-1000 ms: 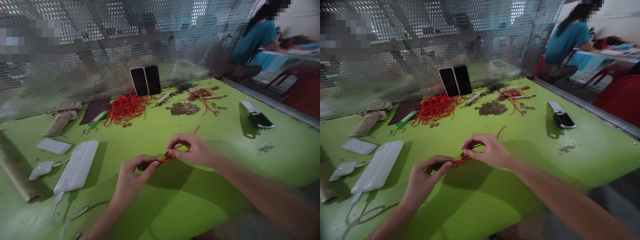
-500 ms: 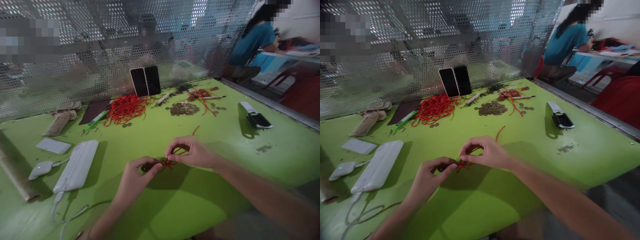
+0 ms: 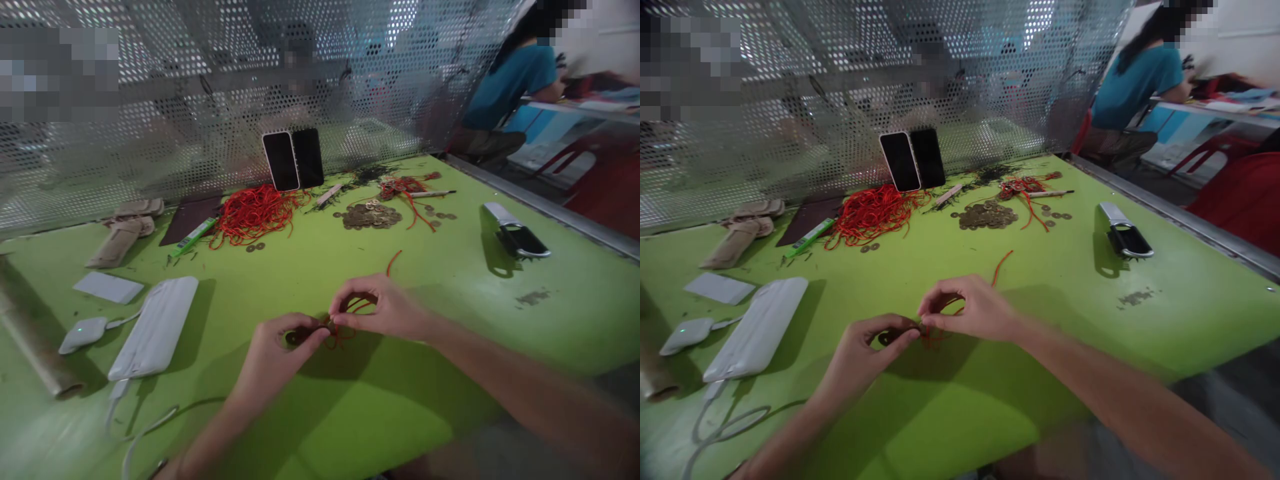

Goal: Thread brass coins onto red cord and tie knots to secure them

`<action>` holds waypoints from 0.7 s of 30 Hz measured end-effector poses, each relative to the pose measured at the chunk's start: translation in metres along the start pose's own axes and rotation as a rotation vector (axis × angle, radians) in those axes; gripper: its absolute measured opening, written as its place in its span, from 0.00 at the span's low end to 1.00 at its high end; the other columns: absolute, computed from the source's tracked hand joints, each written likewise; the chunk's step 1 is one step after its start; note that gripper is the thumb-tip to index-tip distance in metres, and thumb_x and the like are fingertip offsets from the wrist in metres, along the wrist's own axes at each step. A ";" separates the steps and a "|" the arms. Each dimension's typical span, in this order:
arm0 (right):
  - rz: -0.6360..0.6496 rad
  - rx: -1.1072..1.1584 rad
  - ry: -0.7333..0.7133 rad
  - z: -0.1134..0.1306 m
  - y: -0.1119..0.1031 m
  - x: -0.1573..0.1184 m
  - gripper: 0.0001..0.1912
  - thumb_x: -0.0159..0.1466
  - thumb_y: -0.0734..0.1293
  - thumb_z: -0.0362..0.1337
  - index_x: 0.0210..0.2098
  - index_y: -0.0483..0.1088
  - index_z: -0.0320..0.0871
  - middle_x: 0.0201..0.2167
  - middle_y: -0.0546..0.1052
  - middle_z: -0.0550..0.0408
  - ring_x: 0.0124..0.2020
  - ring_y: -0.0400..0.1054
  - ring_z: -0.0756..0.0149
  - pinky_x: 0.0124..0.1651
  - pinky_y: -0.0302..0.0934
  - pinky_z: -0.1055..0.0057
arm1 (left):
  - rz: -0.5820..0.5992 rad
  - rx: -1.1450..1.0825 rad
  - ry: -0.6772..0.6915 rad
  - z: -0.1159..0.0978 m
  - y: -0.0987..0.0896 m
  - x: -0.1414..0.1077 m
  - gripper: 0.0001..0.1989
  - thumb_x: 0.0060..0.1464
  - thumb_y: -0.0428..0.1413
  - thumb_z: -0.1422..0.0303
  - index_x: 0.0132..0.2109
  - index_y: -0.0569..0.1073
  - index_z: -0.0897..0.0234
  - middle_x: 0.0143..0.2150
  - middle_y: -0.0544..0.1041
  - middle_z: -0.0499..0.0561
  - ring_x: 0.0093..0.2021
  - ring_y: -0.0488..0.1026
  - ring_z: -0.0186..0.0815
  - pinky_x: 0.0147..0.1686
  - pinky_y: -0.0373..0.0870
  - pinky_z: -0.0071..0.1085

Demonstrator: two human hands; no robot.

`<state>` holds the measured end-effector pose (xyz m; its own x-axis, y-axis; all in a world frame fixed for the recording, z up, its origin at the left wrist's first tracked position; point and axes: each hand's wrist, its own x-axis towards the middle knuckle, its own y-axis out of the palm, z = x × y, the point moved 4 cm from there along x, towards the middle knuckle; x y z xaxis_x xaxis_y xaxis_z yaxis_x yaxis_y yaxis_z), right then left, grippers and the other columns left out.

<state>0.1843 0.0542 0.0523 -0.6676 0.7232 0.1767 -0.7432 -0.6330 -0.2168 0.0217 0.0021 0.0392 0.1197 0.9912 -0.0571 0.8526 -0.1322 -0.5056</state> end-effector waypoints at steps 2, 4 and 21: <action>0.008 -0.003 0.011 0.000 0.001 0.001 0.07 0.55 0.70 0.33 0.34 0.73 0.39 0.32 0.77 0.53 0.34 0.72 0.69 0.40 0.67 0.73 | 0.005 -0.005 -0.006 0.000 0.000 0.000 0.08 0.50 0.57 0.62 0.31 0.77 0.61 0.27 0.78 0.46 0.27 0.69 0.29 0.26 0.62 0.23; 0.008 0.007 0.023 -0.001 0.001 0.001 0.08 0.55 0.70 0.34 0.34 0.73 0.39 0.32 0.77 0.54 0.34 0.72 0.69 0.40 0.67 0.73 | 0.011 -0.004 -0.016 0.000 0.001 0.001 0.08 0.50 0.57 0.62 0.31 0.77 0.62 0.27 0.78 0.46 0.27 0.68 0.29 0.26 0.62 0.23; -0.359 0.272 0.118 -0.027 -0.042 0.010 0.10 0.49 0.74 0.36 0.29 0.70 0.42 0.25 0.75 0.60 0.28 0.70 0.75 0.37 0.66 0.75 | -0.018 -0.171 -0.049 0.006 -0.004 0.001 0.07 0.48 0.58 0.64 0.32 0.76 0.63 0.29 0.78 0.48 0.29 0.73 0.31 0.28 0.67 0.23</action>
<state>0.2098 0.0958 0.0369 -0.3676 0.9265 0.0808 -0.9217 -0.3745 0.1012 0.0150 0.0036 0.0361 0.0827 0.9922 -0.0935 0.9291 -0.1107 -0.3530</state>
